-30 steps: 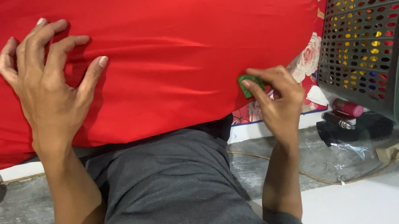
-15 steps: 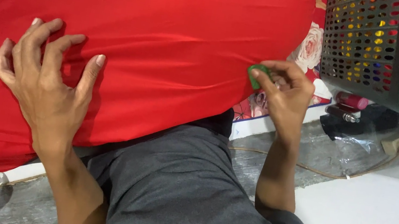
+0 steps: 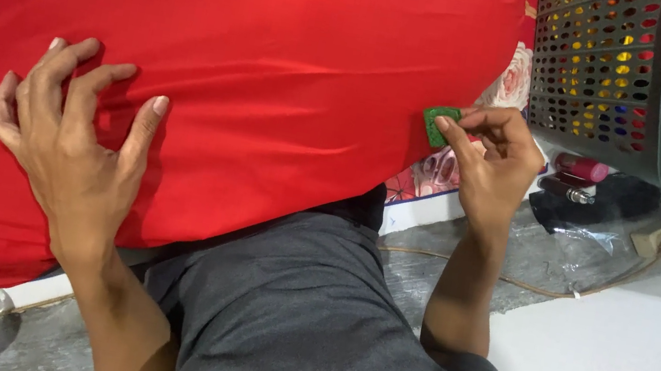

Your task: The person cleans a red motorcycle seat cover using a green sponge and a yellow sponge. They wipe the surface thoroughly, then remove the red cover to reveal a black seat underneath. The person then folds the red cover and places it on the black seat.

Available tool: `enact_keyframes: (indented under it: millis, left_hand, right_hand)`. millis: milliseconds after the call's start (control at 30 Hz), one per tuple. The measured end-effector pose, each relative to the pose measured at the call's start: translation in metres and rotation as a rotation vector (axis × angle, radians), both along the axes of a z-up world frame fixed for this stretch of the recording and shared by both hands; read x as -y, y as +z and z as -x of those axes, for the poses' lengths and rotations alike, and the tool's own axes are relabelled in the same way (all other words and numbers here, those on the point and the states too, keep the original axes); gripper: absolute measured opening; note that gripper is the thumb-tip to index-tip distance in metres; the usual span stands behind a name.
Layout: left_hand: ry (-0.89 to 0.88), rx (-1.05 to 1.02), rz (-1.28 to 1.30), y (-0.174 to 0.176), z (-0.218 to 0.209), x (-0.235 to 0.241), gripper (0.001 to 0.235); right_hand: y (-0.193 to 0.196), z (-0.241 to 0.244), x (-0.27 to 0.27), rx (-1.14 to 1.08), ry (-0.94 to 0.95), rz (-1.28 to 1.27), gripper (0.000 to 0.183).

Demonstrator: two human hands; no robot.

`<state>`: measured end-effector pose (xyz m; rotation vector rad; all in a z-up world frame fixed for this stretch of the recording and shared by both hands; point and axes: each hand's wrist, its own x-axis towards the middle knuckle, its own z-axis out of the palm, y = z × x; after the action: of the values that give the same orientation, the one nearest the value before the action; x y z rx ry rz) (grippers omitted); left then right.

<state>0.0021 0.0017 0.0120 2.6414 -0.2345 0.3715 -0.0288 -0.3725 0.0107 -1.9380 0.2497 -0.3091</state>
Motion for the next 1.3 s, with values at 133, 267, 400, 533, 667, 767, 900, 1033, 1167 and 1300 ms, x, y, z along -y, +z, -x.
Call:
enact_keyframes:
  millis: [133, 267, 400, 533, 667, 767, 900, 1033, 1167, 1300]
  left_hand:
    - [0.001, -0.006, 0.009, -0.003, -0.001, 0.000, 0.037]
    - [0.000, 0.003, 0.004, -0.007, -0.001, -0.002, 0.036]
    - [-0.007, 0.002, -0.006, -0.005, -0.001, -0.001, 0.036]
    - [-0.009, -0.005, 0.001, -0.008, -0.001, -0.003, 0.035]
    - [-0.007, -0.002, 0.003, -0.009, -0.001, -0.004, 0.036]
    - [-0.013, 0.000, 0.004, -0.008, 0.000, -0.003, 0.037]
    - [-0.011, 0.008, -0.002, -0.009, 0.000, -0.003, 0.035]
    - [0.002, -0.009, 0.002, -0.006, 0.000, -0.002, 0.035]
    - [-0.011, -0.004, 0.000, -0.006, 0.001, -0.002, 0.035]
    - [-0.013, 0.008, -0.003, -0.008, 0.001, -0.002, 0.036]
  right_hand:
    - [0.000, 0.001, 0.002, 0.024, 0.038, 0.032, 0.023]
    - [-0.001, -0.008, -0.001, 0.014, 0.204, 0.205, 0.031]
    - [-0.003, -0.008, -0.006, -0.039, 0.252, 0.199, 0.036]
    - [-0.013, -0.003, 0.005, -0.003, 0.249, 0.447, 0.032]
    - [-0.003, -0.002, 0.015, 0.076, 0.300, 0.366, 0.018]
    - [0.004, 0.004, 0.016, 0.046, 0.336, 0.103, 0.024]
    - [-0.009, -0.001, 0.016, 0.021, 0.399, -0.209, 0.036]
    - [-0.001, -0.008, 0.003, -0.134, 0.391, -0.114, 0.039]
    - [0.001, -0.011, -0.011, -0.151, 0.330, -0.123, 0.022]
    - [0.000, -0.010, -0.020, -0.146, 0.229, -0.049, 0.026]
